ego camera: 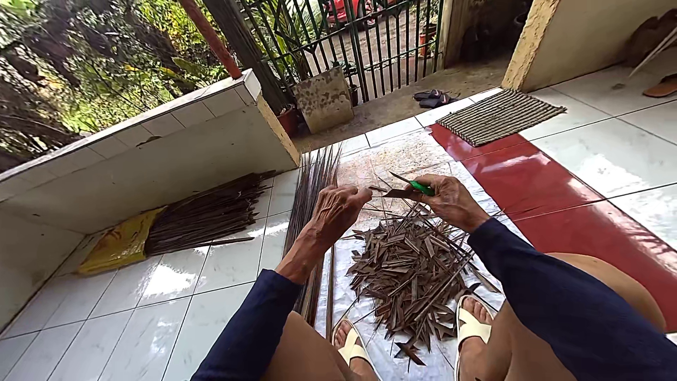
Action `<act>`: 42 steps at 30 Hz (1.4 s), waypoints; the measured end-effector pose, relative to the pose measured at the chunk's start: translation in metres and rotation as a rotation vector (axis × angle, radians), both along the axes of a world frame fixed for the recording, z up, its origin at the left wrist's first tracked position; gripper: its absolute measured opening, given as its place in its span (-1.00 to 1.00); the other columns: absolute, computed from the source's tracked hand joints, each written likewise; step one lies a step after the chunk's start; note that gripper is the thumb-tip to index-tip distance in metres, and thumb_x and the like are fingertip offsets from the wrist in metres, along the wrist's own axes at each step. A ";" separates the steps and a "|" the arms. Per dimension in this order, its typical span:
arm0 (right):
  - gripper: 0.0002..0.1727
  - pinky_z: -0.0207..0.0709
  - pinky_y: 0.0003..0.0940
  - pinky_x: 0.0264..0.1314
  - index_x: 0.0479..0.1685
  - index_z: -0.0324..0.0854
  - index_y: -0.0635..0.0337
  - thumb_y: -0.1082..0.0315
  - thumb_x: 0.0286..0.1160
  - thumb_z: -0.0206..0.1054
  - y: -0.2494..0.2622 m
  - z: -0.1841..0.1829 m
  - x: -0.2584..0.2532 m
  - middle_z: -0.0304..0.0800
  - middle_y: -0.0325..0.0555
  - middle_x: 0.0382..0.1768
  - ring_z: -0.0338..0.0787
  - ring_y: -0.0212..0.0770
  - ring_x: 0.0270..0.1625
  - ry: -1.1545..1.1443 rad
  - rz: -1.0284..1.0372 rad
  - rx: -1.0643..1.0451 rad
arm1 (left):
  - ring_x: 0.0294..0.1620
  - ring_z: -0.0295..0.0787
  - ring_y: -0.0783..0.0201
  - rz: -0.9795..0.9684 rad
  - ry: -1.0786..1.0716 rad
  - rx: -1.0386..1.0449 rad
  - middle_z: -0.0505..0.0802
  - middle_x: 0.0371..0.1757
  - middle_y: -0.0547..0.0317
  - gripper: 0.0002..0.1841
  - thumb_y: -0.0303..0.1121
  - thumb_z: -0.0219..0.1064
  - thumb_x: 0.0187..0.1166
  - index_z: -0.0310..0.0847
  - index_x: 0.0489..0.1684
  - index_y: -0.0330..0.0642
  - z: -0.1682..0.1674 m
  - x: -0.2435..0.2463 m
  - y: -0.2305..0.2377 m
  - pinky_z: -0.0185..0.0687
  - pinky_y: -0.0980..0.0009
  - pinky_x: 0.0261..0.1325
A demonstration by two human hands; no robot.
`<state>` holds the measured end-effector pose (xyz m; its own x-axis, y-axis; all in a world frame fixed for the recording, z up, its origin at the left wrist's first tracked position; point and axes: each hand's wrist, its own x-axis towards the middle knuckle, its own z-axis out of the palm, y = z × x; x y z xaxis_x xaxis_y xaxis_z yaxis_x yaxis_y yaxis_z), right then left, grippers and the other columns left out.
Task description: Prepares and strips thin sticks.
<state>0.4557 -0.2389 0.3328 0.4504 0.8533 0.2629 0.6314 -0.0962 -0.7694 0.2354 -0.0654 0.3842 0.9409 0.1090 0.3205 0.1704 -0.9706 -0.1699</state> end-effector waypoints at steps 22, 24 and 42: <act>-0.60 0.64 -0.05 -0.08 0.45 0.70 -0.19 0.03 0.81 0.14 0.022 -0.009 -0.051 0.85 -0.23 -0.08 0.75 -0.24 -0.24 0.073 0.009 0.053 | -0.25 0.85 0.13 0.254 -0.144 -0.402 0.91 -0.31 0.17 -0.72 -0.16 0.20 0.80 0.88 -0.01 0.05 -0.007 0.017 -0.007 0.71 0.00 -0.13; -0.60 0.63 -0.07 -0.10 0.44 0.70 -0.18 0.03 0.82 0.14 0.022 -0.009 -0.052 0.84 -0.23 -0.11 0.74 -0.26 -0.27 0.088 0.025 0.047 | -0.24 0.85 0.13 0.246 -0.149 -0.396 0.91 -0.30 0.15 -0.73 -0.19 0.20 0.80 0.88 -0.04 0.01 -0.008 0.017 -0.008 0.71 -0.01 -0.12; -0.59 0.64 0.14 0.05 0.45 0.72 -0.23 -0.02 0.81 0.14 0.023 -0.003 -0.057 0.89 -0.19 0.05 0.84 -0.11 -0.03 0.015 -0.102 -0.024 | -0.17 0.88 0.03 0.294 -0.108 -0.362 0.93 -0.23 0.10 -0.72 -0.21 0.20 0.79 0.89 0.05 0.04 -0.005 0.014 -0.016 0.72 -0.08 -0.08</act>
